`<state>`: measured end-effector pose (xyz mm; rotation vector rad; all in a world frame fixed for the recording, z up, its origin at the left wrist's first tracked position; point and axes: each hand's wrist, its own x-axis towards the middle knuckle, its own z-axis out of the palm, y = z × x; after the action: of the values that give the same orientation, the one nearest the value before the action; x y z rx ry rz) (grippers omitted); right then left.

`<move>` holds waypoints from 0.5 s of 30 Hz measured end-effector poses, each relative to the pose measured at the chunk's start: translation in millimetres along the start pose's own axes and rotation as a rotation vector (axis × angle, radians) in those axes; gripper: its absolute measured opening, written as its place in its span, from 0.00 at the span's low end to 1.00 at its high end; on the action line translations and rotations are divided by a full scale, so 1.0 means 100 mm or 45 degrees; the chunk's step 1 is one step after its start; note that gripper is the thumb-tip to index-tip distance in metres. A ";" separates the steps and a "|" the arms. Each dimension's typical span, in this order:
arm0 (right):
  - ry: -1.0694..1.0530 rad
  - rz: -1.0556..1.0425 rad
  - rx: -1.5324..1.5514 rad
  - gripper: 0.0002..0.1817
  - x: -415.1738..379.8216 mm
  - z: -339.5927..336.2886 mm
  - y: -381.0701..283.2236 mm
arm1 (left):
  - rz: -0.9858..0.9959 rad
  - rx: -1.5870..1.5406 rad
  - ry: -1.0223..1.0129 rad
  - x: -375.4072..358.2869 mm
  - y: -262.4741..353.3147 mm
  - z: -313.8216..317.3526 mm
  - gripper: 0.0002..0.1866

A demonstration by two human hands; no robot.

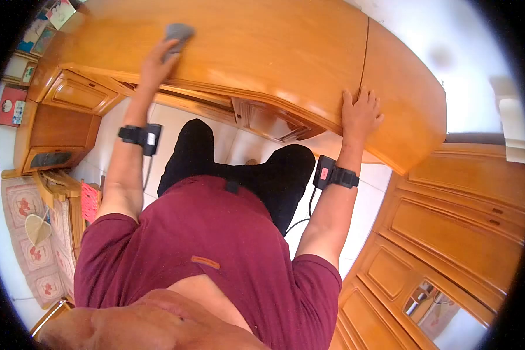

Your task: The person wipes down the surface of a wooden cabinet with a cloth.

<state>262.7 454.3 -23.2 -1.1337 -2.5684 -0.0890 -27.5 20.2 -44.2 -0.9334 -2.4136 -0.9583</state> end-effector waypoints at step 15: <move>0.026 -0.025 0.087 0.34 -0.02 -0.01 0.01 | 0.362 -0.062 -0.437 0.10 1.21 0.39 0.14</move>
<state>264.9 453.4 -22.6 -1.0776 -2.5446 -0.0173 46.8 118.7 -10.2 -1.5182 -2.4378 -0.8075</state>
